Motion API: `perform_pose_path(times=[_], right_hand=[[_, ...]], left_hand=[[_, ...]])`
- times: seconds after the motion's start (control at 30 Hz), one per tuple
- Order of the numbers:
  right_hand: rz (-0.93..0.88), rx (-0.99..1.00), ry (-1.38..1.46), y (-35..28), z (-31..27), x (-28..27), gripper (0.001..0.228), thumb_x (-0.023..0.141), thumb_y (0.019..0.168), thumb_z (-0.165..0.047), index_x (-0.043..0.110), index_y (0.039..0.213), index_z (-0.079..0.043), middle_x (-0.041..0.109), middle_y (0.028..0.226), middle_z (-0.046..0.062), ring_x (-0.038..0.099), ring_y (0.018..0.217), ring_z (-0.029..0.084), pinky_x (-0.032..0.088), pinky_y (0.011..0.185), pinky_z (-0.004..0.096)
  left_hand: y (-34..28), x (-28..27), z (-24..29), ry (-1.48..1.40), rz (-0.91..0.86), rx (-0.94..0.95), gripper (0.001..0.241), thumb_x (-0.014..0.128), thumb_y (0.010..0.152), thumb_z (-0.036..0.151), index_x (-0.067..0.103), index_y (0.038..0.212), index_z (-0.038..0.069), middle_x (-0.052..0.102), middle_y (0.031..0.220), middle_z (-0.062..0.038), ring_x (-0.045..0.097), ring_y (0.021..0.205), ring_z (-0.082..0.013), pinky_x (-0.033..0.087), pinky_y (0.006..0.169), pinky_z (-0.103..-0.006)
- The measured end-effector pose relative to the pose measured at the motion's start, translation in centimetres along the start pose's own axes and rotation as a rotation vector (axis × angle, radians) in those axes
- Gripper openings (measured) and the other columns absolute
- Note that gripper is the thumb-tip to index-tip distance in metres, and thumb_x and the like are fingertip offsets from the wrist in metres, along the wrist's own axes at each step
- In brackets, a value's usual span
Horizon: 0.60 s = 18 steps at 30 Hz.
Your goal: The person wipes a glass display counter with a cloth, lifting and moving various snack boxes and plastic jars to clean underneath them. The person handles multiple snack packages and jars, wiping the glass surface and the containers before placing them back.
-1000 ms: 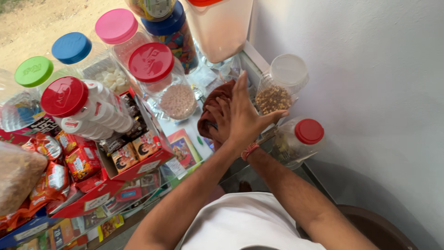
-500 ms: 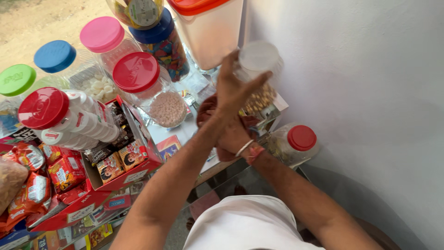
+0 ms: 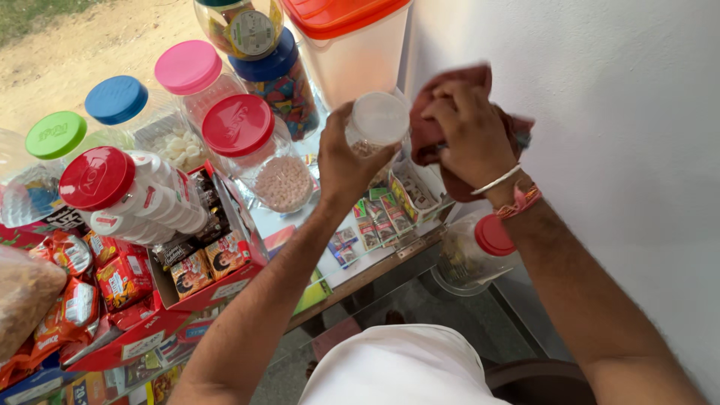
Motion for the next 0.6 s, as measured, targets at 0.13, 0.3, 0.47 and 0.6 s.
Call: perform_pose_path(times=[0.13, 0.3, 0.47, 0.6], right_hand=[[0.010, -0.135, -0.102, 1.4, -5.0, -0.6, 0.037, 0.082, 0.076, 0.002, 0.067, 0.110, -0.005, 0.057, 0.129, 0.013, 0.057, 0.116, 0.032, 0.049, 0.100, 0.045], [0.032, -0.295, 0.095, 2.6, -9.2, 1.1, 0.047, 0.082, 0.073, -0.010, 0.071, 0.119, -0.010, 0.056, 0.138, 0.010, 0.055, 0.126, 0.032, 0.048, 0.106, 0.046], [0.094, -0.313, 0.189, 5.2, -7.1, 3.3, 0.038, 0.076, 0.074, -0.013, 0.073, 0.112, -0.016, 0.057, 0.137, 0.016, 0.055, 0.125, 0.041, 0.049, 0.104, 0.047], [0.013, 0.073, 0.438, 6.2, -2.2, 5.4, 0.029, 0.067, 0.088, -0.008, 0.072, 0.115, -0.015, 0.064, 0.130, 0.010, 0.063, 0.123, 0.033, 0.052, 0.107, 0.042]], left_hand=[[-0.7, 1.4, -0.6, -0.014, 0.016, -0.007, 0.082, 0.096, 0.067, 0.028, 0.054, 0.132, 0.003, 0.064, 0.124, -0.018, 0.063, 0.117, -0.0348, 0.051, 0.100, -0.0438], [-2.1, 2.5, -2.9, -0.121, -0.015, -0.154, 0.050, 0.076, 0.081, 0.008, 0.057, 0.128, 0.007, 0.070, 0.119, -0.015, 0.069, 0.114, -0.0336, 0.056, 0.094, -0.0425], [-2.2, 2.2, -4.9, -0.142, -0.018, -0.250, 0.055, 0.077, 0.088, 0.013, 0.055, 0.137, 0.005, 0.070, 0.123, -0.018, 0.069, 0.115, -0.0338, 0.055, 0.095, -0.0410], [-2.4, 1.2, -3.5, -0.161, 0.046, -0.081, 0.075, 0.090, 0.074, 0.019, 0.053, 0.136, 0.001, 0.066, 0.127, -0.019, 0.066, 0.119, -0.0335, 0.053, 0.101, -0.0392]])
Point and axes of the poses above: each hand's wrist, its own y-axis towards the middle knuckle, its own x-axis out of the palm, z = x × y, the point moved 7 cm from there along y, towards the middle knuckle
